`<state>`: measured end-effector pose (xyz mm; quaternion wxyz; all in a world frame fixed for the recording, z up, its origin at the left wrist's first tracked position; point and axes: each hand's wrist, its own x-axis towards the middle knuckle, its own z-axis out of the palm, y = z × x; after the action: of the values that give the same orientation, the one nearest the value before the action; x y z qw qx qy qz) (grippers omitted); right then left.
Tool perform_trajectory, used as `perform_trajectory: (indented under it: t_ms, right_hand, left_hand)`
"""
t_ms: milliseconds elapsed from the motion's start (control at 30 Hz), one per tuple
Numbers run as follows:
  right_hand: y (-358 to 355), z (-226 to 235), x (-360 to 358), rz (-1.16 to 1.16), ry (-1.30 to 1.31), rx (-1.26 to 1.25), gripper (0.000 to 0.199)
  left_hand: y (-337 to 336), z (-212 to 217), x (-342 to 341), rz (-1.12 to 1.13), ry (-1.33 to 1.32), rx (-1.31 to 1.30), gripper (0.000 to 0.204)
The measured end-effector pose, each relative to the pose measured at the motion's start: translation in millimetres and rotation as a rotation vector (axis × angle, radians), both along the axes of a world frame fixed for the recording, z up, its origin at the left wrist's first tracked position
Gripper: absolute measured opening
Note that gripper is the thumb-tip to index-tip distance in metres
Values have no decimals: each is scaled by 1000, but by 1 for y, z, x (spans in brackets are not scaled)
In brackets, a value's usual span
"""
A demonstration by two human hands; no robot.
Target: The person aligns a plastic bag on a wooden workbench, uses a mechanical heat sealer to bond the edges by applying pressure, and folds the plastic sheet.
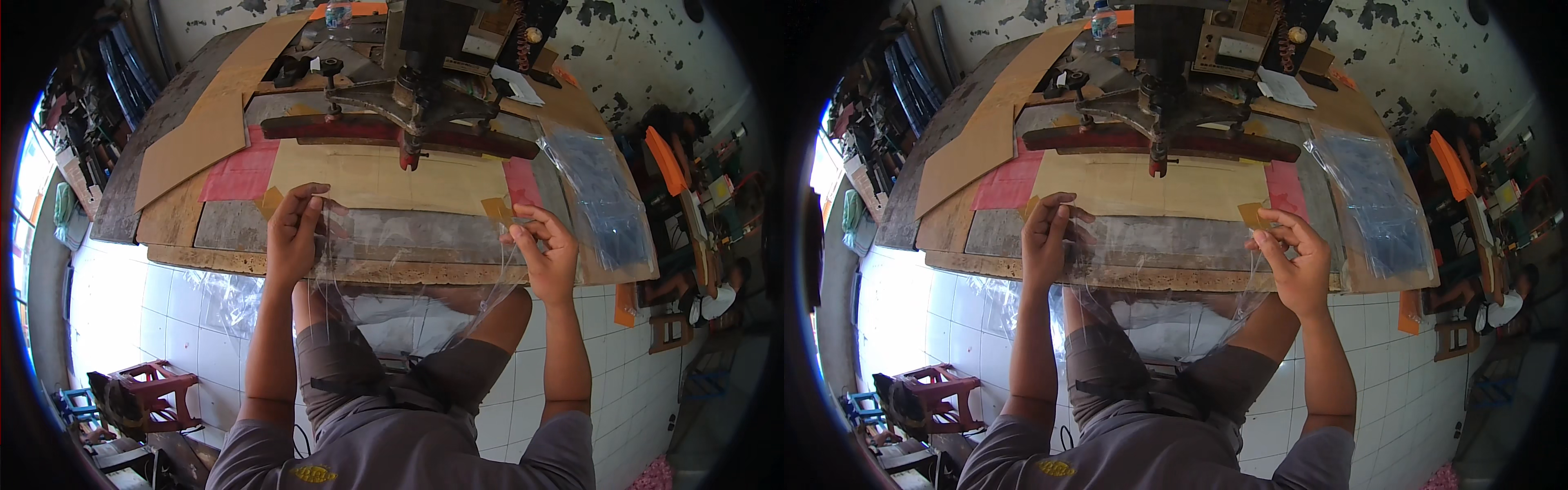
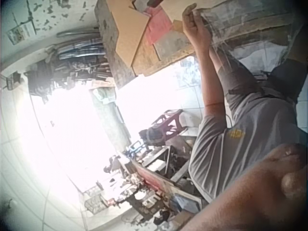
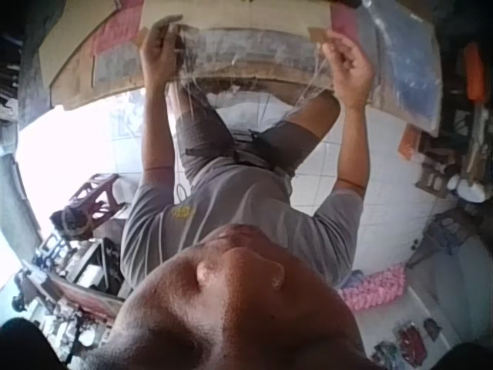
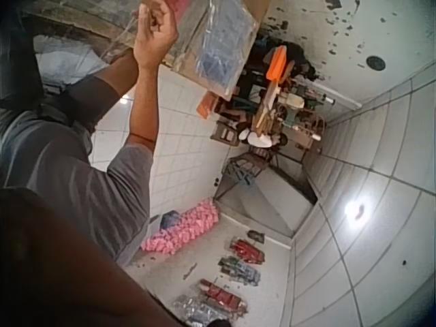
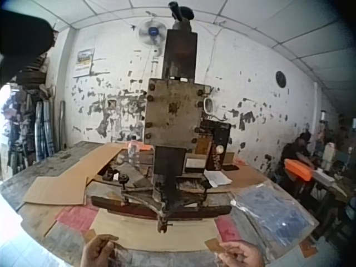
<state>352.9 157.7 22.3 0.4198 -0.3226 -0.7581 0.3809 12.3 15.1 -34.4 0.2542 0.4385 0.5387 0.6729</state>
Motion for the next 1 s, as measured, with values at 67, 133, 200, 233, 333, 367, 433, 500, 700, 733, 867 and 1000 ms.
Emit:
perform_trajectory:
  t_ms: [67,133,200,233,333,367,433,500,700,733,867,1000]
  right_hand:
    - [-2,2,-2,-17,-13,-11,27]
    - [-4,5,-1,-24,-37,-26,27]
    - [-5,8,0,-18,-72,-44,26]
    - [-3,7,0,-6,-84,-42,25]
    - [1,5,1,20,-124,-49,22]
    - [1,6,1,17,-143,-59,21]
    - [3,7,3,14,-163,-74,19]
    - [7,6,6,25,-178,-92,18]
    - [24,0,4,52,-206,-174,17]
    - [27,-2,4,54,-213,-189,17]
    - [34,-5,6,100,-222,-230,16]
    - [37,-6,9,133,-202,-274,16]
  left_hand:
    - [0,0,0,-2,7,8,25]
    - [0,0,1,-7,12,17,25]
    - [0,2,1,-3,0,-1,25]
    - [0,2,1,0,-5,-10,26]
    - [-2,-1,-1,11,36,4,26]
    - [-3,-2,-1,2,12,5,26]
    - [0,0,3,-21,-26,14,27]
    - [-2,5,2,-65,-84,-16,27]
    - [-1,1,-3,-137,-167,-47,29]
    - [-1,1,-3,-140,-173,-52,29]
    - [-1,0,-3,-155,-190,-47,29]
    - [1,1,0,-164,-216,-6,29]
